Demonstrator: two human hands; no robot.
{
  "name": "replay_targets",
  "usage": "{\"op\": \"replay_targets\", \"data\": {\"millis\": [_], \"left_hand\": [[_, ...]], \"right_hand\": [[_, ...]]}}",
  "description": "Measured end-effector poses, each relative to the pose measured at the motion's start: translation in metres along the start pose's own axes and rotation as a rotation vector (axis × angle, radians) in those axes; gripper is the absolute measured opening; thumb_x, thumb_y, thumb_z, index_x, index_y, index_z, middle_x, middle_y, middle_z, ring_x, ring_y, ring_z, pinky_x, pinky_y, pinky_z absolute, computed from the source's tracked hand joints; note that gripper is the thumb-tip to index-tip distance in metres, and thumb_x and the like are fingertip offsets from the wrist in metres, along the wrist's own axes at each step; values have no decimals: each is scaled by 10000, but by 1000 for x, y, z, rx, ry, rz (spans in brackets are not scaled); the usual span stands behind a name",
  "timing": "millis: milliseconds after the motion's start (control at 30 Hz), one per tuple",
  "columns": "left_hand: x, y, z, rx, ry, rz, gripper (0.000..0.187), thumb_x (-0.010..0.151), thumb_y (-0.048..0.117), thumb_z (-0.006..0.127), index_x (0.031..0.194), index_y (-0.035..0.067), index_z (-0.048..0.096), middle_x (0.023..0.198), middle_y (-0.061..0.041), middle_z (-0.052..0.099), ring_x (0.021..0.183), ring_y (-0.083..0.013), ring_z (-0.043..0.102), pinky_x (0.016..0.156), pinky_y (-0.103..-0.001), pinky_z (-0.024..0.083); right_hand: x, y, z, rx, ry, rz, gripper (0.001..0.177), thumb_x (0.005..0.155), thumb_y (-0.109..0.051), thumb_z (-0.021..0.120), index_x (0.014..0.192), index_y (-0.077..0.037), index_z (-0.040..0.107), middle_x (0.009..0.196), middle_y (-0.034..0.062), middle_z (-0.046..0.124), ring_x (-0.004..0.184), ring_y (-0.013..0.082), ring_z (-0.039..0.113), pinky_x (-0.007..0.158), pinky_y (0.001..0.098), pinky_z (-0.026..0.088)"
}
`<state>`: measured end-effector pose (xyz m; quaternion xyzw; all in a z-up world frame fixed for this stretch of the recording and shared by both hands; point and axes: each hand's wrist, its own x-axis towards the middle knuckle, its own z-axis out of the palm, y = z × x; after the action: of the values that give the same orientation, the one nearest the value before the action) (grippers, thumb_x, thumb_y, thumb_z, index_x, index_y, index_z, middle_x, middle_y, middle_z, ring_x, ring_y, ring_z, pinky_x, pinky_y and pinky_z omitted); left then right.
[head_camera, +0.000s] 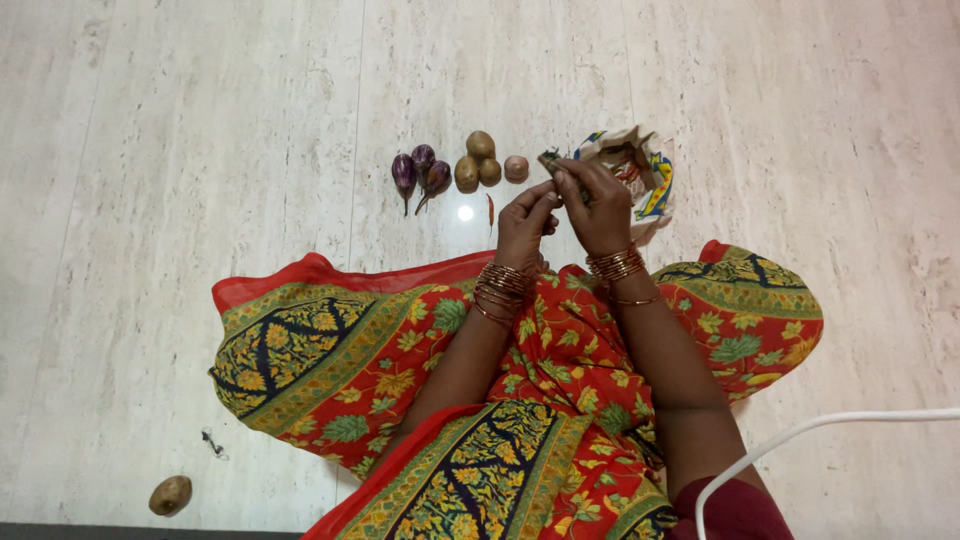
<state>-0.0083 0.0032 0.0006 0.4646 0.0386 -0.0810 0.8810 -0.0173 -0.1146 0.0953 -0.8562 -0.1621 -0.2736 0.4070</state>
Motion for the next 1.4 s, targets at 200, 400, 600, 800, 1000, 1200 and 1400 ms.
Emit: {"op": "replay_targets", "data": {"millis": [200, 400, 600, 800, 1000, 1200, 1400], "left_hand": [[-1, 2, 1, 33, 0, 7, 317, 1000, 187, 672, 1267, 20, 712, 934, -8, 707, 699, -51, 565, 630, -215, 499], [8, 0, -10, -113, 126, 83, 292, 1023, 191, 662, 1244, 6, 708, 900, -28, 700, 655, -59, 575, 587, -216, 486], [7, -2, -13, -101, 126, 96, 298, 1063, 186, 654, 1279, -7, 726, 843, -22, 639, 646, -48, 528, 584, -219, 463], [0, -3, -2, -5, -19, 0, 309, 1006, 166, 663, 1274, 16, 702, 920, -9, 697, 699, -57, 569, 630, -226, 498], [1, -1, -3, -16, 57, 34, 328, 1009, 175, 665, 1293, 14, 696, 941, -10, 707, 704, -51, 572, 628, -225, 497], [12, -5, -16, -160, 157, 111, 288, 1026, 158, 666, 1266, 2, 702, 857, -18, 671, 652, -56, 555, 592, -226, 485], [5, -2, -7, -60, 73, 19, 271, 1001, 142, 643, 1228, 4, 697, 906, -14, 711, 655, -57, 564, 594, -224, 488]], "right_hand": [[2, 5, -3, 88, -7, 103, 170, 1046, -156, 685, 1175, -62, 744, 964, 100, 744, 850, 218, 717, 740, 338, 548], [-10, -16, 6, 86, -103, 51, 184, 1030, -164, 690, 1172, -62, 747, 936, 116, 724, 778, 218, 692, 671, 336, 534], [-9, -16, 7, 43, -120, 43, 191, 1031, -181, 688, 1171, -65, 750, 947, 110, 732, 756, 214, 691, 654, 340, 535], [0, 0, -5, 43, -7, 15, 176, 1065, -165, 683, 1189, -51, 732, 976, 115, 726, 846, 226, 705, 725, 340, 541], [-2, -1, -2, 35, -23, 65, 178, 1046, -158, 686, 1177, -60, 755, 965, 107, 746, 813, 219, 703, 685, 341, 528], [-13, -17, 6, 76, -119, 53, 194, 1028, -165, 690, 1182, -63, 747, 940, 116, 723, 777, 228, 693, 670, 351, 533], [-7, -12, 0, 54, -29, -14, 183, 1044, -154, 682, 1189, -55, 732, 1005, 120, 727, 846, 244, 708, 707, 347, 544]]}}
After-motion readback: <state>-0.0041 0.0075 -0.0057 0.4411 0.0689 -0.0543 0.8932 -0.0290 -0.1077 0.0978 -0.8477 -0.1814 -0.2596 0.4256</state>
